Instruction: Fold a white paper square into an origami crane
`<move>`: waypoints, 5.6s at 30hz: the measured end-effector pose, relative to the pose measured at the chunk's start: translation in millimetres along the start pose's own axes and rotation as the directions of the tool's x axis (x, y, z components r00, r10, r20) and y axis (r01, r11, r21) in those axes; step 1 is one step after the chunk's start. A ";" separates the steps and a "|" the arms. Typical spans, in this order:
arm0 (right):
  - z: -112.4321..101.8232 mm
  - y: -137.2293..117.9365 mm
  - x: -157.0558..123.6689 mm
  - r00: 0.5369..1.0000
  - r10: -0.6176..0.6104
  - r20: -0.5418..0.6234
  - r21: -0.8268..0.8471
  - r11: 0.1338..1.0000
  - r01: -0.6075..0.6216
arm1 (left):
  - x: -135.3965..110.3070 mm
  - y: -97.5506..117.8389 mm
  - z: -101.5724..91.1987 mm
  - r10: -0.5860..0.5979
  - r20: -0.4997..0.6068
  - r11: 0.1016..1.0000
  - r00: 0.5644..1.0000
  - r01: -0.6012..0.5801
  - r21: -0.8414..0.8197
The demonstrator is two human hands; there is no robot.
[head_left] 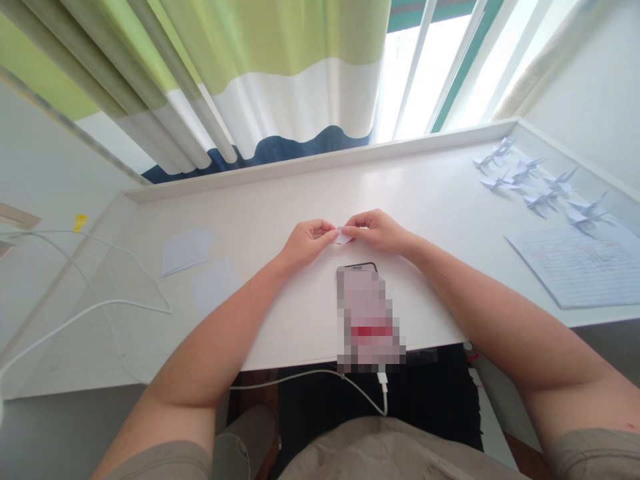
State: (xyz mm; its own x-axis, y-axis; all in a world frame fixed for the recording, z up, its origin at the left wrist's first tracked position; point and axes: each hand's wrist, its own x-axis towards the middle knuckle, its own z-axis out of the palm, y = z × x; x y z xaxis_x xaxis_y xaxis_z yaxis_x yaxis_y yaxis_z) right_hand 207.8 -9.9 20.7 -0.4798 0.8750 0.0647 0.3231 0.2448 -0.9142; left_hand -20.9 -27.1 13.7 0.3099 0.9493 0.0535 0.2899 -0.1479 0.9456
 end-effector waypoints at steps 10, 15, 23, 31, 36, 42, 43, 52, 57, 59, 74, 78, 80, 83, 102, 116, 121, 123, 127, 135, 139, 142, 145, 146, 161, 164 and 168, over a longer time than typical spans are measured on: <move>2.7 2.1 0.0 1.000 -0.003 -0.007 0.049 0.999 0.003 | -1.6 1.0 0.8 0.011 0.051 0.999 0.999 -0.009 -0.043; 0.9 2.8 0.9 1.000 0.004 0.023 0.063 0.998 -0.005 | 0.3 -2.8 0.1 0.027 0.068 0.998 0.997 -0.024 -0.054; 0.5 4.0 1.3 0.998 -0.046 -0.041 -0.055 0.997 0.044 | 2.9 -1.0 -2.0 -0.009 0.017 0.999 1.000 0.009 -0.033; 1.4 3.5 1.4 0.997 -0.049 -0.051 -0.076 0.996 0.045 | 2.6 -3.0 -1.4 -0.030 0.008 0.993 1.000 0.030 -0.112; 1.1 4.0 1.7 0.997 -0.053 -0.047 -0.086 0.995 0.049 | 4.5 -8.2 -0.6 -0.033 0.017 0.992 0.999 0.035 -0.124; -0.5 4.9 2.3 0.994 -0.046 -0.103 -0.121 0.992 0.033 | 6.5 -7.6 -0.6 -0.004 -0.006 0.998 1.000 0.004 -0.064; -0.6 5.3 2.3 0.993 -0.042 -0.112 -0.127 0.991 0.028 | 6.0 -6.9 -0.3 -0.001 -0.011 0.999 1.000 0.001 -0.042; -3.1 12.7 6.5 0.984 -0.061 -0.165 -0.285 0.958 0.011 | 2.7 -8.9 3.0 0.230 -0.111 0.914 0.967 -0.176 0.366; -2.8 18.3 9.5 0.978 -0.025 -0.206 -0.415 0.908 -0.064 | 6.2 -12.0 -2.8 0.405 0.104 0.736 0.908 -0.391 0.553; -1.7 20.3 9.7 0.977 -0.038 -0.210 -0.450 0.891 -0.062 | 6.5 -11.7 -3.3 0.387 0.164 0.698 0.907 -0.405 0.590; -20.8 25.3 6.6 0.950 -0.285 0.123 -0.456 0.835 0.310 | 2.6 -5.4 -0.6 0.307 0.250 0.548 0.918 -0.385 0.742; -20.9 25.9 7.0 0.955 -0.272 0.118 -0.425 0.855 0.296 | 4.3 -7.8 -0.4 0.347 0.259 0.567 0.901 -0.422 0.708; -20.8 26.1 6.6 0.955 -0.272 0.115 -0.410 0.863 0.295 | 4.4 -7.5 0.4 0.348 0.265 0.574 0.899 -0.428 0.698; -20.9 25.9 6.1 0.956 -0.270 0.114 -0.396 0.870 0.293 | 4.1 -6.3 2.2 0.327 0.252 0.603 0.911 -0.407 0.686; -20.9 24.7 7.4 0.962 -0.259 0.088 -0.379 0.884 0.273 | 9.3 -2.4 9.6 0.262 0.117 0.741 0.958 -0.277 0.611; -11.3 27.9 11.2 0.979 -0.196 -0.053 -0.381 0.910 0.162 | 11.0 -2.1 10.1 0.257 0.078 0.778 0.963 -0.254 0.574; -11.2 27.1 11.5 0.983 -0.174 -0.067 -0.361 0.922 0.139 | 10.3 -3.0 11.9 0.238 0.027 0.826 0.971 -0.216 0.520; -11.0 25.9 11.2 0.983 -0.170 -0.065 -0.348 0.927 0.137 | 9.7 -2.7 12.7 0.222 0.016 0.846 0.975 -0.201 0.495; -10.0 24.1 11.1 0.985 -0.154 -0.077 -0.333 0.935 0.120 | 9.2 -2.5 13.9 0.173 -0.022 0.884 0.985 -0.146 0.444; -7.9 24.1 12.1 0.987 -0.121 -0.107 -0.314 0.946 0.082 | 11.1 -4.0 13.9 0.165 -0.057 0.909 0.985 -0.129 0.395; -8.3 23.1 11.3 0.987 -0.111 -0.114 -0.295 0.953 0.073 | 11.2 -3.4 14.6 0.165 -0.047 0.902 0.985 -0.131 0.412; -9.4 22.4 10.7 0.989 -0.101 -0.112 -0.268 0.961 0.067 | 11.9 -3.9 14.8 0.143 -0.060 0.914 0.988 -0.108 0.392; -10.5 21.7 10.5 0.990 -0.091 -0.104 -0.252 0.966 0.062 | 12.8 -5.0 14.9 0.118 -0.075 0.925 0.990 -0.083 0.370; -10.7 21.5 10.6 0.991 -0.089 -0.103 -0.251 0.966 0.061 | 13.0 -5.2 14.9 0.113 -0.083 0.926 0.990 -0.074 0.369; -9.3 20.9 10.8 0.995 -0.057 -0.078 -0.259 0.965 0.035 | 16.1 -6.4 16.2 0.083 -0.114 0.953 0.990 -0.045 0.299; -9.8 19.3 10.5 0.997 -0.043 -0.071 -0.268 0.963 0.022 | 17.0 -7.4 16.7 0.074 -0.115 0.957 0.991 -0.038 0.288; -10.6 18.0 9.9 0.997 -0.049 -0.058 -0.272 0.962 0.031 | 17.2 -7.3 17.4 0.072 -0.120 0.954 0.990 -0.033 0.299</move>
State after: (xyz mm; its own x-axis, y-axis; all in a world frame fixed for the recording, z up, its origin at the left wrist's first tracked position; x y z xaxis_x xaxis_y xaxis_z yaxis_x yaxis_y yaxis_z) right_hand 217.5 7.7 9.1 -0.4471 0.8847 0.1319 0.5174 0.3761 -0.7686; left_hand -1.9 -14.6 2.2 0.2186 0.9627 0.1593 0.5367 -0.2550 0.8043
